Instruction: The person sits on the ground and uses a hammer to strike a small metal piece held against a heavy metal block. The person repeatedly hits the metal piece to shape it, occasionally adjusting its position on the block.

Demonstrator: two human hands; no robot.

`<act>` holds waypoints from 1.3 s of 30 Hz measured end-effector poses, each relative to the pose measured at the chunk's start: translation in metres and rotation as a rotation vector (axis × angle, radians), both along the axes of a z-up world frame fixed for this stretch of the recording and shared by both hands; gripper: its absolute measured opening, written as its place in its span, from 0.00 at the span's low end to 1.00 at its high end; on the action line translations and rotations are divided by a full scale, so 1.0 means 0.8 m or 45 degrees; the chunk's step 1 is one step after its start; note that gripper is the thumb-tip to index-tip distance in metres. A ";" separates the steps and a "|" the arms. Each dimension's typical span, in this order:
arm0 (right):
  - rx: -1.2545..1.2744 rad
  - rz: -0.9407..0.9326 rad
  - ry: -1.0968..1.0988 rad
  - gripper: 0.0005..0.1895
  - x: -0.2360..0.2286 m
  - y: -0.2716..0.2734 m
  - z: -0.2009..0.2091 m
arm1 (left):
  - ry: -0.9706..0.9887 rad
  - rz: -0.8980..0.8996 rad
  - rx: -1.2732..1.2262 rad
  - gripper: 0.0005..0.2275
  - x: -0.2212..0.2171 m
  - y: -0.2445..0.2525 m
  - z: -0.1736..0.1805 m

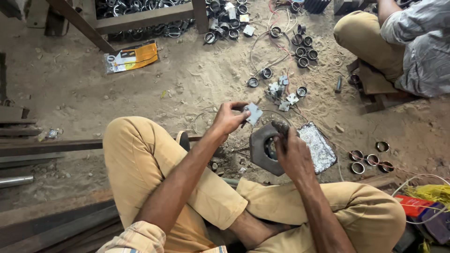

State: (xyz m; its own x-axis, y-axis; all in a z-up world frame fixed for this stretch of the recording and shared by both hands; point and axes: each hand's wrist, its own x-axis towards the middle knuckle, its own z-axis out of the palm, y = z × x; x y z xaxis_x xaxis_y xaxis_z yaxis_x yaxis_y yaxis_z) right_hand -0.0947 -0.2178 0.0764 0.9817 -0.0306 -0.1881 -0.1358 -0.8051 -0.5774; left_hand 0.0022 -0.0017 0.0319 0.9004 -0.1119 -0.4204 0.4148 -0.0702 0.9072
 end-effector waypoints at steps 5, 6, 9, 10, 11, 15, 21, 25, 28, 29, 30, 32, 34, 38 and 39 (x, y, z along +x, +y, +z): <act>0.064 -0.072 -0.009 0.33 0.007 -0.035 -0.033 | -0.003 0.032 0.016 0.18 -0.001 -0.001 0.003; 0.062 -0.070 -0.180 0.34 0.007 -0.045 -0.036 | -0.012 0.034 0.008 0.18 -0.001 -0.001 0.002; 0.136 -0.134 -0.459 0.36 0.004 -0.073 -0.037 | -0.038 0.018 -0.032 0.17 -0.001 -0.001 -0.003; 0.215 -0.207 -0.395 0.37 0.002 -0.082 -0.035 | -0.035 0.018 -0.034 0.17 -0.001 -0.001 -0.004; 0.294 -0.279 -0.329 0.38 0.001 -0.087 -0.034 | -0.031 0.017 -0.037 0.17 -0.002 -0.001 -0.006; 0.358 -0.466 -0.243 0.27 0.001 -0.093 -0.036 | -0.077 -0.022 -0.036 0.18 -0.001 -0.002 -0.015; 0.449 -0.413 -0.378 0.23 0.005 -0.085 -0.041 | -0.134 -0.006 -0.114 0.18 0.004 0.000 -0.043; 0.454 -0.428 -0.417 0.25 0.005 -0.079 -0.025 | -0.162 -0.059 -0.108 0.17 0.011 0.000 -0.056; 0.452 -0.416 -0.351 0.21 0.006 -0.069 -0.015 | -0.112 -0.128 -0.112 0.17 0.008 0.006 -0.061; 0.465 -0.409 -0.322 0.19 0.007 -0.065 -0.014 | -0.098 -0.165 -0.147 0.17 0.008 0.011 -0.061; 0.374 -0.407 -0.265 0.15 0.008 -0.064 -0.011 | -0.087 -0.203 -0.196 0.17 0.009 0.007 -0.062; 0.195 -0.395 -0.148 0.13 0.010 -0.059 -0.010 | -0.106 -0.300 -0.049 0.17 0.007 0.005 -0.061; 0.251 -0.246 -0.168 0.14 0.005 -0.052 -0.009 | -0.082 -0.346 0.069 0.17 0.006 0.004 -0.059; 0.126 0.105 -0.322 0.14 0.001 -0.034 -0.008 | -0.140 -0.401 0.370 0.16 0.006 0.009 -0.053; 0.097 0.134 -0.319 0.13 -0.002 -0.031 -0.007 | -0.204 -0.427 0.476 0.16 0.006 0.010 -0.053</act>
State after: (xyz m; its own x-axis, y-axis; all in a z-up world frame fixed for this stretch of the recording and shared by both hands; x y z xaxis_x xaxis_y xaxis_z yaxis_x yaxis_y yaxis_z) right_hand -0.0959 -0.2428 0.0709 0.9949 0.0789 0.0628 0.1008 -0.7599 -0.6421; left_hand 0.0073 0.0062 -0.0104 0.8973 -0.2734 -0.3466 0.1721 -0.5065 0.8449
